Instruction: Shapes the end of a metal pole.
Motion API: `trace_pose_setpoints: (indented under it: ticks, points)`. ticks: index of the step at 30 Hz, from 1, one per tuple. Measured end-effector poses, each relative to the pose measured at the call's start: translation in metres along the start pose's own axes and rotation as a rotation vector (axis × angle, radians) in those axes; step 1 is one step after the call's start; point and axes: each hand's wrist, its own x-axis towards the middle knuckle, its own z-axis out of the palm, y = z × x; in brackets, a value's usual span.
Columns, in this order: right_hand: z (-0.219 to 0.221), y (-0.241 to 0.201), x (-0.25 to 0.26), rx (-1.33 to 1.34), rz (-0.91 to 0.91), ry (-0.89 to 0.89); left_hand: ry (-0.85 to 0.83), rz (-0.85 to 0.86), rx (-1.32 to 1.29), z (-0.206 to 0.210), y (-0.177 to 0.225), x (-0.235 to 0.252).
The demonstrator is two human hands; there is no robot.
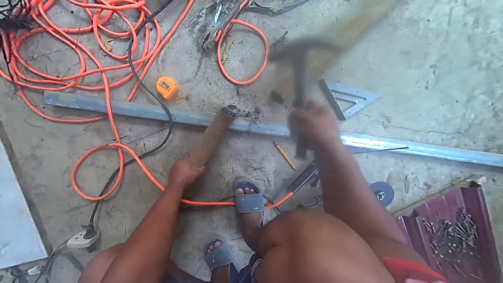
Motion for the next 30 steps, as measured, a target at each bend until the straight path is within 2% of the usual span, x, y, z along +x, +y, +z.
trace_pose_setpoints:
  ticks: [3, 4, 5, 6, 8, 10, 11, 16, 21, 25, 27, 30]
  points:
    - [-0.029, -0.033, 0.003, 0.121, -0.387, 0.360, -0.018, 0.022, -0.038, 0.000, -0.003, 0.007]
    - [-0.028, -0.027, 0.010, 0.153, -0.454, 0.438, -0.019, 0.033, -0.050, 0.000, -0.005, 0.009]
    - [-0.017, -0.009, 0.013, 0.132, -0.424, 0.464, -0.023, 0.045, -0.060, 0.000, -0.008, 0.012]
    - [0.002, 0.017, 0.011, 0.066, -0.294, 0.412, -0.030, 0.055, -0.073, 0.001, -0.011, 0.013]
    - [0.031, 0.062, 0.000, -0.040, 0.058, 0.059, -0.028, 0.067, -0.089, 0.008, -0.014, 0.011]
    - [0.037, 0.059, 0.013, -0.019, 0.208, -0.277, -0.009, 0.072, -0.090, 0.002, -0.013, 0.013]
    - [0.038, 0.050, 0.014, 0.008, 0.213, -0.352, -0.017, 0.080, -0.108, -0.001, -0.017, 0.014]
    - [0.014, 0.012, -0.014, 0.145, 0.075, -0.250, -0.168, 0.149, -0.275, -0.014, -0.029, 0.028]
    - [0.002, 0.030, -0.014, 0.137, 0.105, -0.180, -0.299, 0.240, -0.611, -0.021, -0.040, 0.041]
    - [-0.001, 0.044, -0.011, 0.072, 0.181, -0.173, -0.356, 0.216, -0.693, -0.028, -0.030, 0.043]
    - [-0.001, 0.047, -0.009, 0.020, 0.201, -0.180, -0.297, 0.218, -0.653, -0.028, -0.029, 0.040]
    - [0.000, 0.049, -0.009, -0.003, 0.217, -0.185, 0.029, 0.171, -0.383, -0.020, -0.021, 0.012]
